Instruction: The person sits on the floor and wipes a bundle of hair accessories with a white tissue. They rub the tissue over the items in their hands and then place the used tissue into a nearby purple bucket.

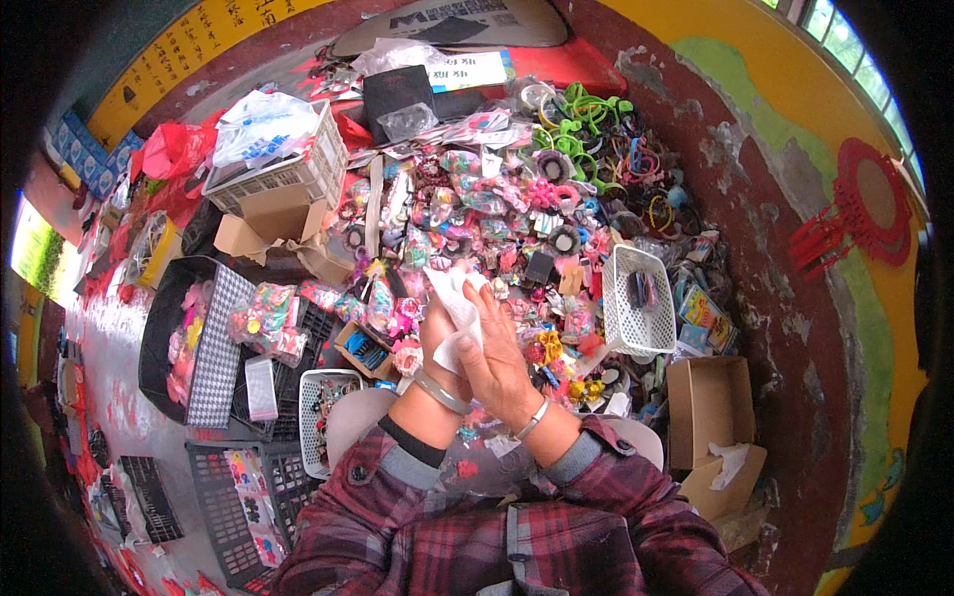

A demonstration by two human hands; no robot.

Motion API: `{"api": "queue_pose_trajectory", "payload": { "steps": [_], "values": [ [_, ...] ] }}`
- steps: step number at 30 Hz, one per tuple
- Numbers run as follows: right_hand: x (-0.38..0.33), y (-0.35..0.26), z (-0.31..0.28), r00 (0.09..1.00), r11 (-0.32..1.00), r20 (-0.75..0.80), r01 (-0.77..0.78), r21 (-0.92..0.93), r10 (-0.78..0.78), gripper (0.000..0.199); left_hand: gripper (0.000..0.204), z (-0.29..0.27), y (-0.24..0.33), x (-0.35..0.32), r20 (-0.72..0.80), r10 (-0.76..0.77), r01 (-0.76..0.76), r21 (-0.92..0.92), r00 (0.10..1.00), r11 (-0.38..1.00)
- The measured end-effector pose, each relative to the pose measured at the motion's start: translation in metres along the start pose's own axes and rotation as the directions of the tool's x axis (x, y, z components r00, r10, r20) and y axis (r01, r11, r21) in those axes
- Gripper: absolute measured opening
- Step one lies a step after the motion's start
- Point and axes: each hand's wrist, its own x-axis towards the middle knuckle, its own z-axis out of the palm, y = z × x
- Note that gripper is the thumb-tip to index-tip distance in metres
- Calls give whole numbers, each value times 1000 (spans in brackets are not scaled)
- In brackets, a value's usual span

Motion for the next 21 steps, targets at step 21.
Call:
{"api": "queue_pose_trajectory", "payload": {
  "steps": [21],
  "values": [
    [19, 49, -3, 946, 966, -201, -258, 10, 255, 42, 40, 29, -29, -32, -158, -117, 126, 46, 980, 991]
  ]
}}
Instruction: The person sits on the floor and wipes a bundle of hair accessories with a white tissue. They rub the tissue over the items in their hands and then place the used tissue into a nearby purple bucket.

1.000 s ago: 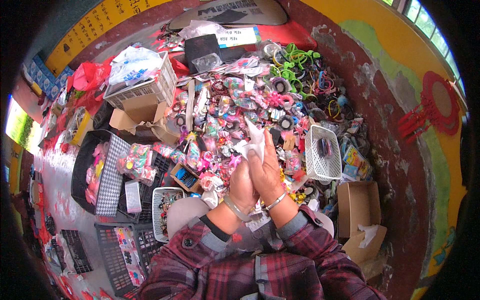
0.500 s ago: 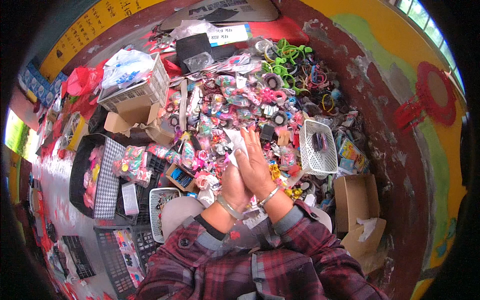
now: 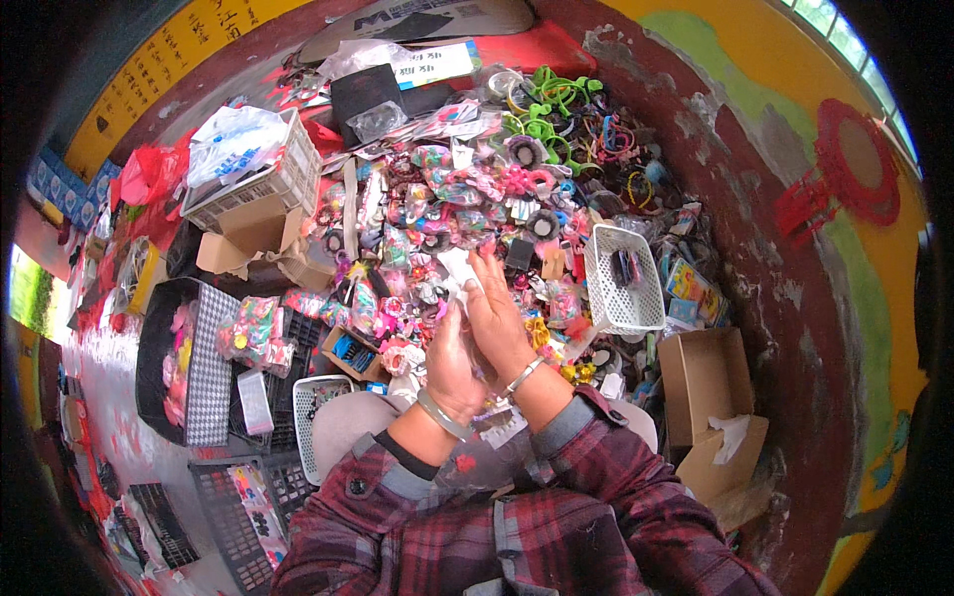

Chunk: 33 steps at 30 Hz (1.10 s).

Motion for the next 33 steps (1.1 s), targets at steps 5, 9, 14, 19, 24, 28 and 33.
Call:
{"api": "queue_pose_trajectory", "payload": {
  "steps": [5, 9, 14, 19, 24, 28, 33],
  "values": [
    [-32, -4, 17, 971, 979, 125, 204, 4, -203, 42, 36, -35, 26, 36, -132, 151, -134, 124, 980, 983],
    [-35, -21, 13, 937, 962, 236, 270, -29, -256, 43, 37, -49, 24, 36, -61, 98, -99, -10, 993, 995],
    [-13, -5, 12, 980, 994, 187, 84, -74, -69, 41, 41, -46, 4, 30, 27, -128, 130, -133, 991, 983],
    [-17, 10, 18, 980, 986, 147, 116, 124, -134, 41, 33, -39, 26, 34, -53, 49, -50, -22, 997, 999],
    [-40, -22, 17, 918, 940, 259, 331, -81, -301, 42, 38, -51, 43, 40, -67, 131, -130, 26, 989, 991],
    [-23, -10, 18, 952, 960, 181, 267, -85, -249, 42, 47, -51, 16, 28, 2, 52, -52, 29, 999, 998],
    [-12, 9, 14, 989, 998, 135, 54, 27, -57, 42, 42, -20, 13, 15, -12, 4, -5, -65, 1000, 998]
  ]
}}
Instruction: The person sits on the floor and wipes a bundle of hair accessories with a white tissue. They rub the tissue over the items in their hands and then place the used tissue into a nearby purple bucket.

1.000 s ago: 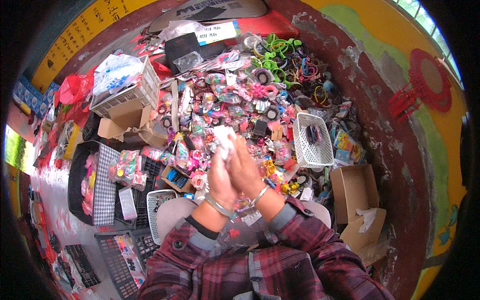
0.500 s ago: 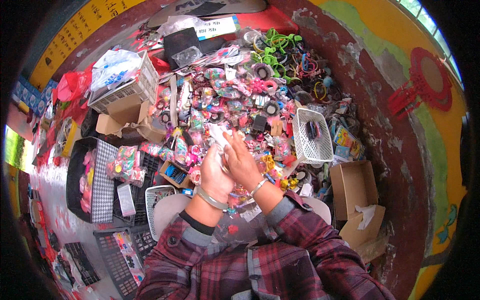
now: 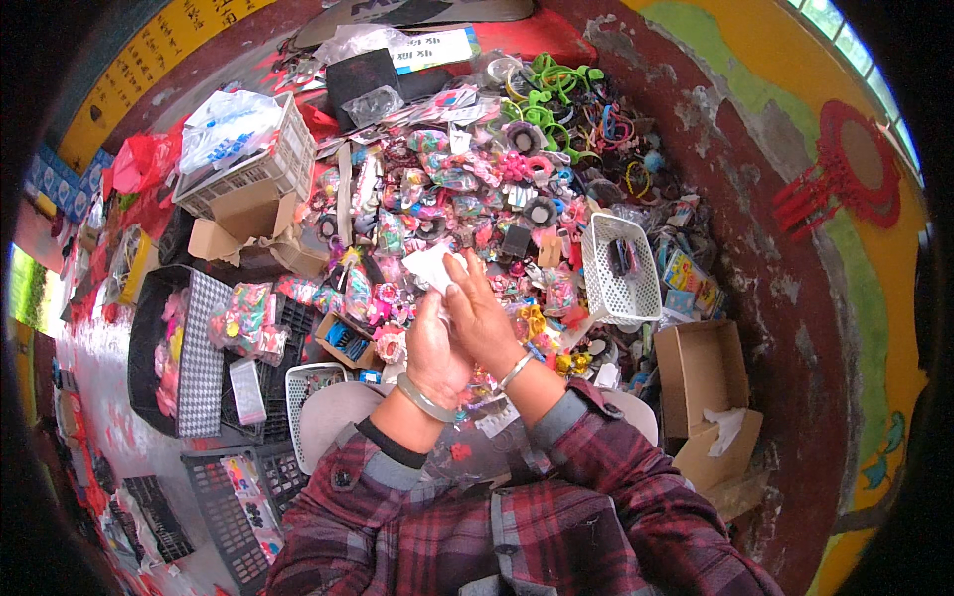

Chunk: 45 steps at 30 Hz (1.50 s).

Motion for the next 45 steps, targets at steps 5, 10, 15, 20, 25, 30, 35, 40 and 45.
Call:
{"api": "queue_pose_trajectory", "payload": {
  "steps": [5, 10, 15, 20, 25, 30, 35, 40, 45],
  "values": [
    [-24, -23, 4, 957, 972, 183, 207, 115, -225, 44, 46, -7, 30, 20, -42, 274, -265, 150, 961, 953],
    [-8, -22, 3, 993, 987, 55, 114, -117, -108, 43, 47, -18, 3, 11, 12, 73, -74, 80, 997, 994],
    [-2, -4, -2, 995, 995, -78, -54, 87, 61, 41, 42, -4, -8, -1, -28, -72, 71, -53, 997, 996],
    [-21, -34, -4, 988, 986, 126, 69, 150, -89, 42, 46, -12, 23, 20, 16, 244, -244, 20, 970, 970],
    [-16, -24, 2, 980, 966, 156, 155, -207, -124, 45, 44, -13, 10, 16, 1, 138, -137, 103, 990, 985],
    [9, 5, -5, 996, 998, -90, -10, 63, 15, 48, 41, -6, -10, -6, 35, -81, 84, -112, 996, 990],
    [-21, -15, -2, 999, 998, 45, 10, 55, -13, 47, 44, -18, 14, 18, 30, 99, -95, -111, 995, 989],
    [-27, -26, 6, 978, 974, 129, 183, -131, -166, 44, 48, -18, 19, 3, 95, 152, -168, 198, 984, 966],
    [0, -1, -1, 995, 992, -11, -97, -81, 97, 41, 37, -17, -11, -1, -22, -126, 123, -103, 992, 987]
  ]
}}
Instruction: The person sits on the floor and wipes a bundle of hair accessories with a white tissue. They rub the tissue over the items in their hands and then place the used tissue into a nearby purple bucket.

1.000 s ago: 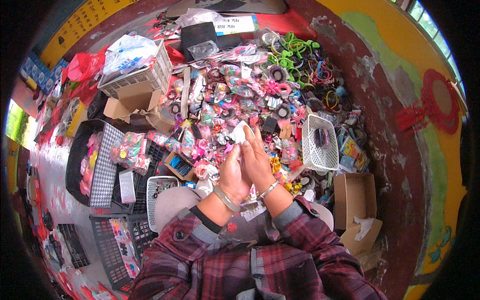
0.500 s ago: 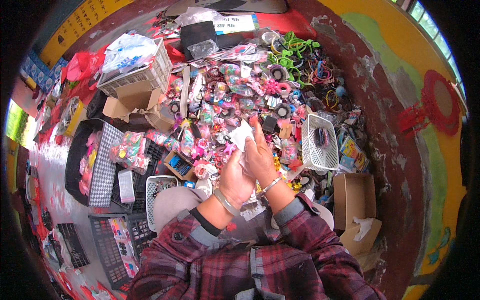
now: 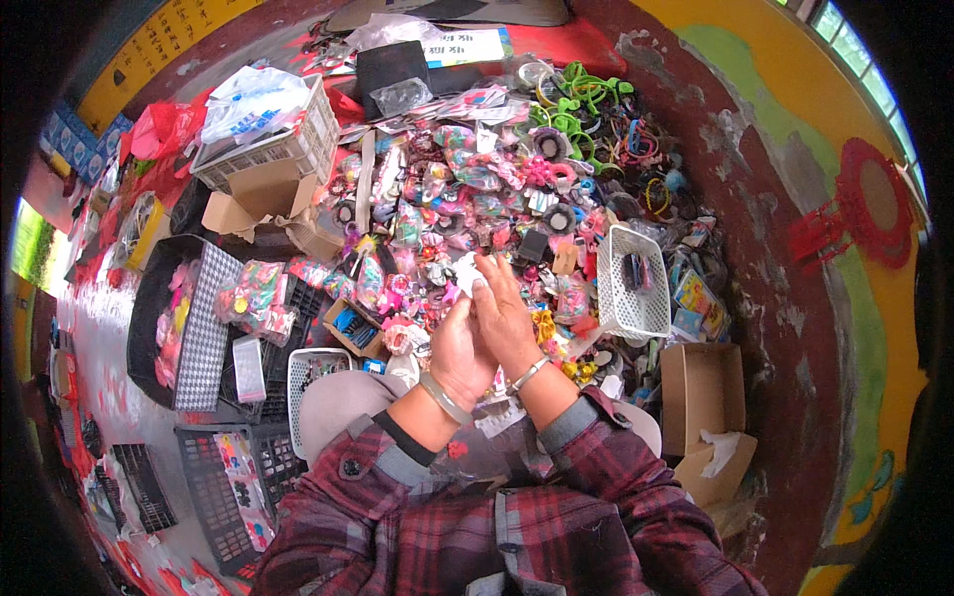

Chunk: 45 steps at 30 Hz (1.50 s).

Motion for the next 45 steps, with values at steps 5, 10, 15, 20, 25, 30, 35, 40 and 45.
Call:
{"api": "queue_pose_trajectory", "payload": {
  "steps": [5, 10, 15, 20, 25, 30, 35, 40, 45],
  "values": [
    [-14, -3, 1, 1000, 973, -23, 24, 229, -19, 38, 40, 7, 15, 10, 70, 181, -179, -22, 981, 984],
    [-30, -28, 0, 956, 958, 80, 277, 74, -283, 42, 40, -2, 28, 10, 111, 342, -359, 237, 933, 903],
    [5, -6, -5, 999, 982, -43, -18, 187, 27, 47, 36, 8, -2, -6, 6, 49, -49, 54, 999, 997],
    [-8, -12, -6, 961, 795, 59, -258, 549, 271, 41, 43, 7, 13, 4, 106, 143, -138, -47, 984, 989],
    [-31, -19, 5, 952, 934, -17, 303, 188, -305, 44, 45, -2, 37, 19, 23, 228, -230, 80, 973, 970],
    [-13, -9, 11, 984, 987, -95, 155, 46, -150, 45, 36, 0, 11, 4, 70, 173, -182, 137, 982, 974],
    [-2, 0, -4, 952, 737, 94, -286, 612, 291, 36, 40, -1, 9, -1, 128, 57, -43, -105, 990, 994],
    [-30, -24, 7, 966, 957, -75, 256, 137, -247, 41, 52, 6, 31, 2, 52, 187, -189, 22, 981, 982],
    [-13, -15, 13, 995, 995, -60, 85, 61, -81, 43, 37, -10, 6, 3, 26, 97, -97, -30, 995, 995]
  ]
}}
